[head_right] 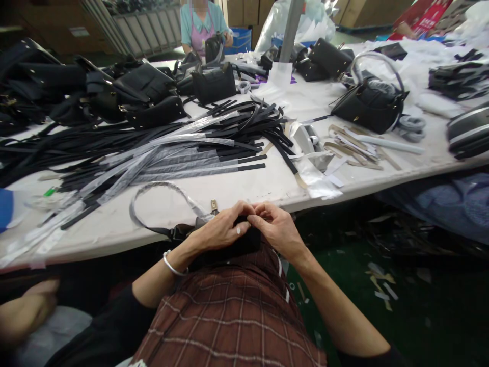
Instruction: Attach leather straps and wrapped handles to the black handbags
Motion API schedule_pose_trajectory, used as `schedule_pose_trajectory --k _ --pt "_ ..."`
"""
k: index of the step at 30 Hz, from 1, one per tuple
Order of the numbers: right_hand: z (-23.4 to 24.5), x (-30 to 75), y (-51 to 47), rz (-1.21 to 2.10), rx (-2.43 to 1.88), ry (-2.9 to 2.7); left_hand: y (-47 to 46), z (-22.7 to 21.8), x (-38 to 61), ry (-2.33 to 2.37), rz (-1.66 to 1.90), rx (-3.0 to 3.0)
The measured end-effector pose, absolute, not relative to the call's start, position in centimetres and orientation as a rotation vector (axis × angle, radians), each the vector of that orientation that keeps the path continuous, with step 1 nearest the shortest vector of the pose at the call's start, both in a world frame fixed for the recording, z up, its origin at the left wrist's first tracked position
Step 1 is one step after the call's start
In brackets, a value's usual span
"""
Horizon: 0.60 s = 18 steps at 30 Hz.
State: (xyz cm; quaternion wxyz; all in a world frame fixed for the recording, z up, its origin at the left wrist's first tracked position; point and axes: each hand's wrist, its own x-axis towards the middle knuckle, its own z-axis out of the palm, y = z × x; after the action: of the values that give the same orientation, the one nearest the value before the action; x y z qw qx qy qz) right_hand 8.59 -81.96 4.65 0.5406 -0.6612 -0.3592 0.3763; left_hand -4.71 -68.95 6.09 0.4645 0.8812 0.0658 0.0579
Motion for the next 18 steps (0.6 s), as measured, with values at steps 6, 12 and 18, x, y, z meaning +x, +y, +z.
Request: schedule_pose_trajectory --k 6,12,18 --pt "5.1 7.7 -81.8 0.755 -1.663 -0.92 -69.5 4.5 -4.8 0.291 0.273 2.226" --pt "6.2 7.4 -82.4 0.631 -1.767 -1.052 -68.9 4.1 -4.8 0.161 0.378 2.221" --pt "7.1 9.5 -84.0 0.667 -1.779 -0.899 -66.6 4.1 -6.2 0.242 0.334 2.245"
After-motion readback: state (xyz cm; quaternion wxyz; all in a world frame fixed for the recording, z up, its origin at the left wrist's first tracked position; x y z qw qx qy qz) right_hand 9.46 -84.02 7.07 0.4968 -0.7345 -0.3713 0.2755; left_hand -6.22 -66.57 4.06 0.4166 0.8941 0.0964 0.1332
